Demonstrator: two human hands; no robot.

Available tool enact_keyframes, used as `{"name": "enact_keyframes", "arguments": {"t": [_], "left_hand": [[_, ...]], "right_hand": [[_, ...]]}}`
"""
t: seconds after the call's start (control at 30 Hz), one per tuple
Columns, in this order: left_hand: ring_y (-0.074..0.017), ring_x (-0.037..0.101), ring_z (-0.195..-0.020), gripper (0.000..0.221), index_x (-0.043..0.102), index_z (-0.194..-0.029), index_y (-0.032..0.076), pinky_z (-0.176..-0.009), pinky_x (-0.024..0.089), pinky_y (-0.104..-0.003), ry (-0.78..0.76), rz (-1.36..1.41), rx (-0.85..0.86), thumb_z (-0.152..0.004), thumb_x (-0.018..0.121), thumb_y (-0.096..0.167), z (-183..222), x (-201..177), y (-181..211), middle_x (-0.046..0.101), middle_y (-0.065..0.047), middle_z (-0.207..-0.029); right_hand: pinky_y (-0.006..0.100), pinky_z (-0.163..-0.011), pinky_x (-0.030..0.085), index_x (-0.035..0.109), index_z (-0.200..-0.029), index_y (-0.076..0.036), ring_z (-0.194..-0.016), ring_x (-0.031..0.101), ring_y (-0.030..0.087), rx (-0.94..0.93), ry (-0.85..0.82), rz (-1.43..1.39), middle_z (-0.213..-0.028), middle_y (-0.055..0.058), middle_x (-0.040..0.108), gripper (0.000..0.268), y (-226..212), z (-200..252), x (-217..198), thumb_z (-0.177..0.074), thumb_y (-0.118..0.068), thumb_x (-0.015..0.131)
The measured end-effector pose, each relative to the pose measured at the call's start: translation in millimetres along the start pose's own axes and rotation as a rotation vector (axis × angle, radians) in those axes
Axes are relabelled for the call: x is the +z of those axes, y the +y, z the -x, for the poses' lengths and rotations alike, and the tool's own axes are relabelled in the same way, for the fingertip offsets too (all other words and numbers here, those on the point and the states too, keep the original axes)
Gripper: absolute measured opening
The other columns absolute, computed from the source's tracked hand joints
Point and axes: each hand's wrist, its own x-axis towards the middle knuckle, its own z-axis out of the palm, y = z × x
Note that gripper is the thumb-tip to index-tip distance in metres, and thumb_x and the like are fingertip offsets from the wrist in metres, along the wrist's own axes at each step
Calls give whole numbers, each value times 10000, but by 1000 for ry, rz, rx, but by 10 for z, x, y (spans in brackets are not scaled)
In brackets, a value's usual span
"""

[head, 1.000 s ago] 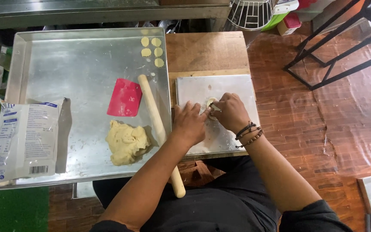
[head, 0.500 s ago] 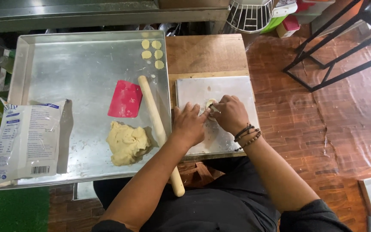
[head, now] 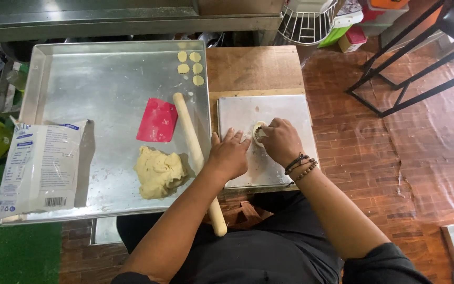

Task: Rolling out dough with a rolling pin, cutting circular shapes using a metal cutter, and arranging them on a baking tray.

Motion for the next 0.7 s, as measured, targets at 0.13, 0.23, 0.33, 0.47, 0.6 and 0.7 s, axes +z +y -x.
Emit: {"name": "enact_keyframes", "arguments": {"t": [0.13, 0.23, 0.33, 0.47, 0.6, 0.7], "left_hand": [[-380, 249, -1563, 604, 548, -1492, 165, -1191, 115, -719, -66, -23, -14, -903, 433, 92, 59, -105, 55, 410, -155, -1628], [-371, 222, -1573, 604, 530, -1502, 171, -1196, 106, -721, -96, -53, -20, -909, 434, 106, 56, -106, 61, 375, -148, -1648], [-359, 234, -1570, 598, 542, -1492, 177, -1196, 100, -721, -91, -51, -24, -907, 442, 111, 20, -58, 30, 387, -140, -1641], [-354, 221, -1571, 600, 544, -1494, 182, -1200, 82, -719, -82, -12, -41, -907, 442, 105, 33, -75, 41, 380, -132, -1643], [-341, 212, -1573, 585, 552, -1488, 179, -1200, 81, -718, -88, -15, -48, -916, 446, 110, 52, -98, 60, 372, -124, -1644], [-335, 205, -1576, 593, 552, -1492, 177, -1205, 75, -706, -87, -8, -56, -909, 463, 112, 62, -117, 75, 358, -117, -1650]], "right_hand": [[386, -823, 595, 787, -1157, -154, -977, 655, 282, -5, -85, 27, -1013, 67, 688, 380, -63, -53, -175, -822, -333, 772], [382, -821, 594, 792, -1139, -153, -968, 664, 272, 75, -131, -31, -993, 66, 690, 378, -112, -102, -278, -820, -356, 778], [403, -858, 598, 785, -1160, -142, -1003, 673, 299, 104, -158, -88, -1024, 94, 700, 467, -80, -143, -269, -792, -430, 788], [419, -893, 595, 779, -1174, -152, -1016, 677, 309, 125, -159, -95, -1034, 96, 716, 534, -90, -179, -299, -750, -477, 798], [487, -901, 572, 782, -1152, -142, -1009, 675, 396, 144, -11, -237, -1035, 143, 735, 549, 2, -186, -380, -701, -450, 840], [399, -864, 575, 795, -1112, -186, -962, 708, 307, 259, 92, -147, -977, 77, 751, 512, 258, -226, -376, -760, -556, 813]]}}
